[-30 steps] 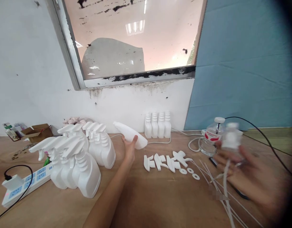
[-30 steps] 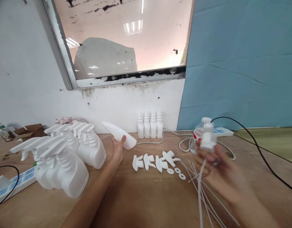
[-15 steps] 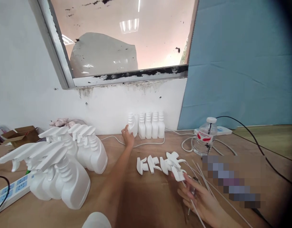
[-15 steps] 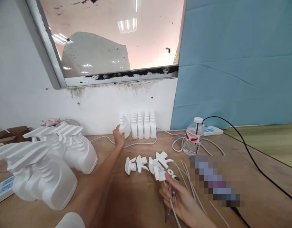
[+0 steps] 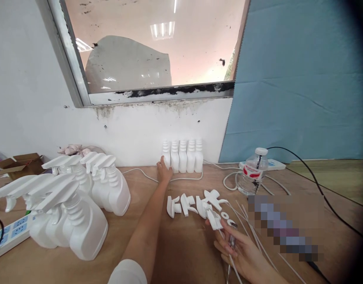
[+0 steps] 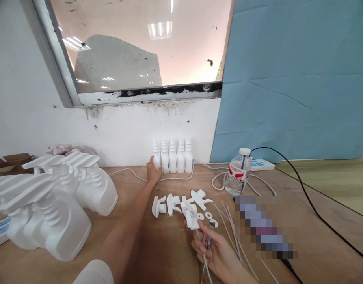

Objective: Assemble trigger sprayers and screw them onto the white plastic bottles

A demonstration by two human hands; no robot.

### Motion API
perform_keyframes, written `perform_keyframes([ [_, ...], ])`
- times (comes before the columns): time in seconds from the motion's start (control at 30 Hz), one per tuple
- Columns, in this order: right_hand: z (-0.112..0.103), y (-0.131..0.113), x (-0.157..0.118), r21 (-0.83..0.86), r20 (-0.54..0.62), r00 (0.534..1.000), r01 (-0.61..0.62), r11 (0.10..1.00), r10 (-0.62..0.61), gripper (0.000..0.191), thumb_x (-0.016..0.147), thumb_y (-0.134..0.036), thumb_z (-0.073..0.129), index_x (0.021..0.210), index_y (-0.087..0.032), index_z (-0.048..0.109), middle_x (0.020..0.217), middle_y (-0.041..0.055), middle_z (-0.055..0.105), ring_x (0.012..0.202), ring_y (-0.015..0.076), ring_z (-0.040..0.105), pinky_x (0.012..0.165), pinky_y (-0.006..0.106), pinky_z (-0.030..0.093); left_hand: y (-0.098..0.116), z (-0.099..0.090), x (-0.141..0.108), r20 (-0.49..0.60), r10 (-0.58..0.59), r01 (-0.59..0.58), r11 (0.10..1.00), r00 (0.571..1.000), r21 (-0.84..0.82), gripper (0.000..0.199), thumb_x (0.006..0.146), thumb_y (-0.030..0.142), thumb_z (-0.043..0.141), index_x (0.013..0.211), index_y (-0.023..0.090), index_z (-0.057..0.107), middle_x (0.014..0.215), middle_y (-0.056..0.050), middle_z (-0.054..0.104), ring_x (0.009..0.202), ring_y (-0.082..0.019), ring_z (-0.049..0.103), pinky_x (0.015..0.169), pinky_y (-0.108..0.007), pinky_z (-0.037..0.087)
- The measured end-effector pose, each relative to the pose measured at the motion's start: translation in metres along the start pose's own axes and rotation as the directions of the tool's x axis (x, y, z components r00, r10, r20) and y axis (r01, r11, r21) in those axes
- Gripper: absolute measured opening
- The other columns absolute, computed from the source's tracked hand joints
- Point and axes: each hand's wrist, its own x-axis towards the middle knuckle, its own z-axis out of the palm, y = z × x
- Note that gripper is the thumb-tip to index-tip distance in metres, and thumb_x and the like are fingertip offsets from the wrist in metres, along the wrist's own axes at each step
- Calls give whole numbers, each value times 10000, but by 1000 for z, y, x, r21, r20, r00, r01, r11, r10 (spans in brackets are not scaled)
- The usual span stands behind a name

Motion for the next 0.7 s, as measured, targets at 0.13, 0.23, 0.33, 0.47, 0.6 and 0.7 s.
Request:
perform_keyframes([
  [0.13,1,2,-2,7,14,1000,-13,1000,13,250,861,-363,603,734,-150,632,487,-41,424,418,37,291,399,157,242,-4,-14,-5,49,46,-40,992,998,-118,912,702,47,594,1467,211,125,1343,-157,367,1169,-244,492,986,-336,394],
  [0.23,4,7,-1,19,33,999,-23,1000,23,208,858,-337,604,797,-145,654,504,-39,415,432,44,284,416,167,260,0,-36,-24,4,75,-72,976,997,-206,831,753,41,523,1461,202,119,1333,-151,390,1083,-199,535,947,-321,426],
  [0.33,9,14,3,45,70,997,-35,998,31,185,814,-313,653,824,-128,658,518,-42,388,455,49,282,436,173,282,9,-63,-65,-17,134,-133,952,991,-276,644,841,104,453,1424,235,214,1274,-109,456,950,-153,569,860,-294,469],
  [0.47,20,26,13,74,127,991,-51,996,41,151,757,-250,707,792,-121,636,529,-58,325,472,55,272,443,176,282,16,-97,-134,69,310,-236,832,948,-502,393,918,265,436,1307,236,385,1087,-70,538,875,-149,544,822,-292,459],
  [0.6,27,43,29,71,211,969,-150,986,132,161,757,-246,701,751,-133,585,524,-76,247,472,58,249,432,166,230,15,-122,-178,163,501,-357,775,850,-521,415,902,336,471,1295,216,411,1117,-95,525,915,-186,508,833,-331,434],
  [0.7,31,55,41,19,275,934,-243,970,229,227,750,-266,702,673,-141,528,513,-78,235,472,57,234,432,161,193,11,-131,-191,251,546,-356,766,799,-535,400,906,391,453,1255,194,446,1101,-103,537,945,-209,509,854,-350,419],
])
